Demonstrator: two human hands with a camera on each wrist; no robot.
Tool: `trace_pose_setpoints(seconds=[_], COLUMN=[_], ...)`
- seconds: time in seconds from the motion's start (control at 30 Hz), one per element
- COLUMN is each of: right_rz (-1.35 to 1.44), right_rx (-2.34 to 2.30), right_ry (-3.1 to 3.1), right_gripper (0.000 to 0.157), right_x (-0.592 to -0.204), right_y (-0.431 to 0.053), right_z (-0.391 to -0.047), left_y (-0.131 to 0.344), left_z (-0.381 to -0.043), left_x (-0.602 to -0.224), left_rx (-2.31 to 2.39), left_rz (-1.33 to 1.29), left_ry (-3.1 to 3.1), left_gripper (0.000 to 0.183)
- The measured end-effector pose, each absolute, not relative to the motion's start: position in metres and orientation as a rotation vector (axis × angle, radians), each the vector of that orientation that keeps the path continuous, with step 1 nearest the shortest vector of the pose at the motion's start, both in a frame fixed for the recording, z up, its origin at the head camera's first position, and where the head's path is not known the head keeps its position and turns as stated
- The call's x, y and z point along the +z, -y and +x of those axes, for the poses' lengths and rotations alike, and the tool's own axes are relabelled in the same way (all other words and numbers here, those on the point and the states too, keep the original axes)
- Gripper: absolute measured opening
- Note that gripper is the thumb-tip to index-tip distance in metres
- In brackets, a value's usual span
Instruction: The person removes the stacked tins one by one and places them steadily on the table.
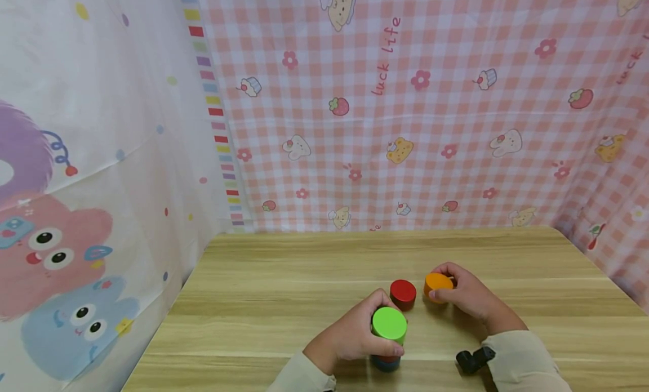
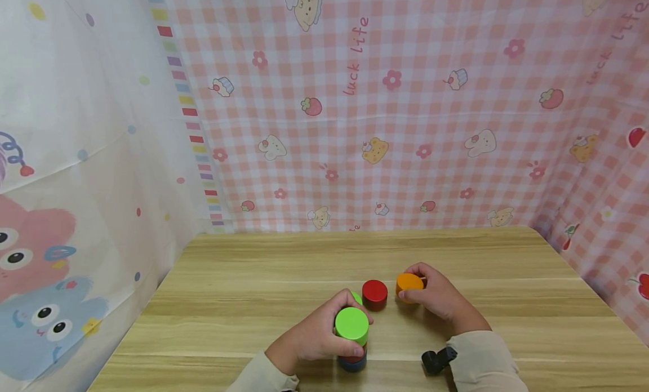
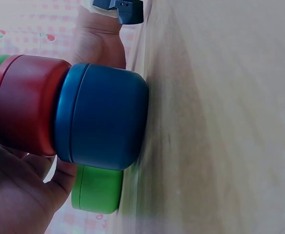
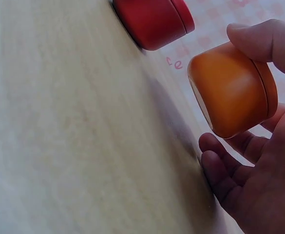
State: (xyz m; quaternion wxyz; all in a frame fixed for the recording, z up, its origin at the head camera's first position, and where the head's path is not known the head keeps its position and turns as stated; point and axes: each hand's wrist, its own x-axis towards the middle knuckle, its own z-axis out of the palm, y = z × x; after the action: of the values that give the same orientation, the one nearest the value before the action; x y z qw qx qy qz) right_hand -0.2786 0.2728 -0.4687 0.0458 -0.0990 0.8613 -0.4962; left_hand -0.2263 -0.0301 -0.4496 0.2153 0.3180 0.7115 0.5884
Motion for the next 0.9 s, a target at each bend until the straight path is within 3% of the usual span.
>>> trace_pose_setpoints(seconds=[0.9], right_rz=[-0.314], right_rx=[-1.533], right_ry=[-2.552], right_gripper=[0.048], right_x=[-0.4767], right_y=[-0.2743], right_z=[-0.2794], left_y=[0.0298], left_z=[-0.2274], left_x=[-0.451], left_rx=[1.64], left_rz=[0.894], left_ry=[-1.96], left_gripper=[0.048])
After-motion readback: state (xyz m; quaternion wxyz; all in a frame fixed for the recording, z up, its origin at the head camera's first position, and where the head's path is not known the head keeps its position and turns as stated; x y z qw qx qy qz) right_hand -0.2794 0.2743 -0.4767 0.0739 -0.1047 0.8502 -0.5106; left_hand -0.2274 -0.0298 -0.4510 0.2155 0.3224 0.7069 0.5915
